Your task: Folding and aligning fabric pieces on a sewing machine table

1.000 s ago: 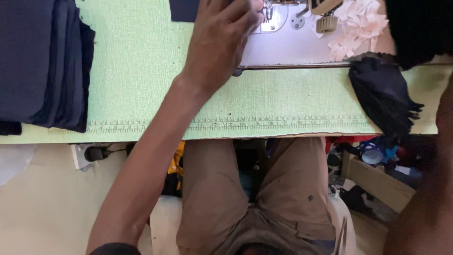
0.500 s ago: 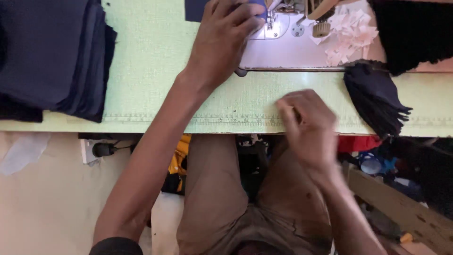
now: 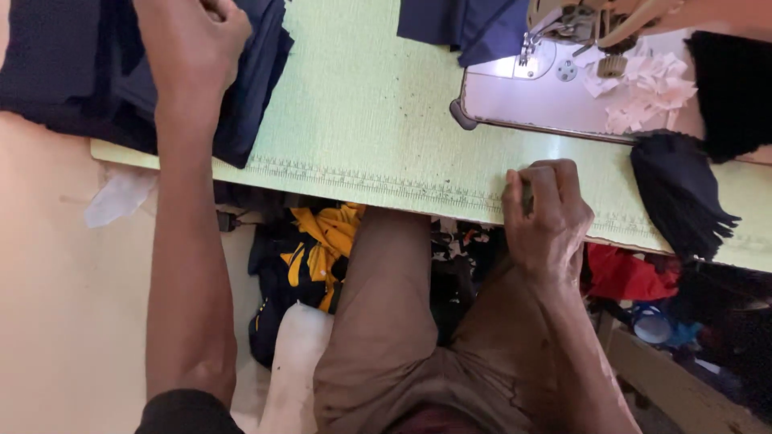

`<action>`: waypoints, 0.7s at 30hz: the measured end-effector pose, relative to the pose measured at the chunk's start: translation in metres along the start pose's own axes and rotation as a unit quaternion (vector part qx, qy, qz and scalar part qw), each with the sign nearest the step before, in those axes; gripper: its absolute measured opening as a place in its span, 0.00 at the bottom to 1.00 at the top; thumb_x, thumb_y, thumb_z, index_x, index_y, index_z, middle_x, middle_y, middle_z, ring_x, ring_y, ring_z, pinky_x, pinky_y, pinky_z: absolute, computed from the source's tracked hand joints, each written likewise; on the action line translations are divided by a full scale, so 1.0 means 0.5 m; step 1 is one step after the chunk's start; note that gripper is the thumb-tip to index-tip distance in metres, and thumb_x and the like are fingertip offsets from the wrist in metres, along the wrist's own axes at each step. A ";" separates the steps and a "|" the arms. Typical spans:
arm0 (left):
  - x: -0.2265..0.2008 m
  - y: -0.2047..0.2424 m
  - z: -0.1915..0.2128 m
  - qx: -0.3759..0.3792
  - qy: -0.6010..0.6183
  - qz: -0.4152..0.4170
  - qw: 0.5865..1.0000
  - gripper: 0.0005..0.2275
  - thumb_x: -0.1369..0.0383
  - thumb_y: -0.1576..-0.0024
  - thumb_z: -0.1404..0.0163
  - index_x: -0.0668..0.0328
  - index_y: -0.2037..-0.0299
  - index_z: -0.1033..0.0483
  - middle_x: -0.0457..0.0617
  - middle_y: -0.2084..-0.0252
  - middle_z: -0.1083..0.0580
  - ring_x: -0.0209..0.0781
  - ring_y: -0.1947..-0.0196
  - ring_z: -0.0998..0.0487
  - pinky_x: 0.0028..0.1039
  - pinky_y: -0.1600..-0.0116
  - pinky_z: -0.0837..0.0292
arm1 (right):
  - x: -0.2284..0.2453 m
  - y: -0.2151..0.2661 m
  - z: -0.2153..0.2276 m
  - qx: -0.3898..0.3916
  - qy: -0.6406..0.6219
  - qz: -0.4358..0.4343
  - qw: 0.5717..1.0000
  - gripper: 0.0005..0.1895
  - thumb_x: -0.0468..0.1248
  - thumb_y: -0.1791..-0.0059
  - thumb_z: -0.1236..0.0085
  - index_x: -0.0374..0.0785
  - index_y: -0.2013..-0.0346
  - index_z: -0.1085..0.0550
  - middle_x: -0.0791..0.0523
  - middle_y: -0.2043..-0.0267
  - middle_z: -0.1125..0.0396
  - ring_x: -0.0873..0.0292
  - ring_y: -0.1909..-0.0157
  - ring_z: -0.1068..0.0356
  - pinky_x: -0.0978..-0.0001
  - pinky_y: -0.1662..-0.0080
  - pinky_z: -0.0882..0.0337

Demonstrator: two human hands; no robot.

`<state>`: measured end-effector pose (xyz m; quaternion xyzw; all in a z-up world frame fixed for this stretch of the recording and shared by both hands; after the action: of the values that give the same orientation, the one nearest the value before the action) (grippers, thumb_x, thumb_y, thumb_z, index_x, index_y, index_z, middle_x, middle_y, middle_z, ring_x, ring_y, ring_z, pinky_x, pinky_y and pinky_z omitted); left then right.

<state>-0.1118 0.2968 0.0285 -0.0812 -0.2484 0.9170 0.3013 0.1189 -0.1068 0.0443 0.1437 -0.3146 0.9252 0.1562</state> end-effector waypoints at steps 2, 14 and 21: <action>0.011 -0.014 0.006 -0.042 -0.005 0.007 0.999 0.16 0.71 0.43 0.48 0.51 0.77 0.44 0.45 0.82 0.40 0.43 0.84 0.38 0.39 0.75 0.41 | -0.008 -0.003 -0.005 -0.006 -0.002 0.000 1.000 0.08 0.23 0.44 0.37 0.30 0.64 0.28 0.48 0.61 0.36 0.52 0.70 0.37 0.63 0.75 0.37; -0.175 0.001 0.112 0.107 0.176 -0.064 0.976 0.08 0.70 0.52 0.49 0.50 0.79 0.35 0.41 0.81 0.33 0.36 0.81 0.34 0.39 0.76 0.48 | 0.008 -0.027 0.027 0.006 -0.080 -0.032 0.996 0.09 0.27 0.41 0.44 0.29 0.64 0.31 0.47 0.60 0.38 0.50 0.69 0.38 0.60 0.69 0.36; -0.484 0.141 0.216 0.215 0.550 -0.244 0.769 0.06 0.80 0.47 0.52 0.59 0.68 0.36 0.50 0.62 0.37 0.45 0.63 0.34 0.34 0.58 0.40 | 0.124 -0.108 -0.047 0.178 -0.001 0.038 0.983 0.31 0.40 0.53 0.33 0.39 0.40 0.37 0.48 0.48 0.36 0.39 0.53 0.37 0.47 0.50 0.38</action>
<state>0.0145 0.0605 0.0860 -0.4414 0.1523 0.6409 0.6092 0.0789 -0.0388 0.0780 0.1585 -0.1503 0.9714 0.0926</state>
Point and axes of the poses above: each hand's wrist, its own y-axis away from the middle knuckle, its own z-axis out of the back of the hand, x = y × z, the point moved 8 cm from there along -y, towards the middle knuckle
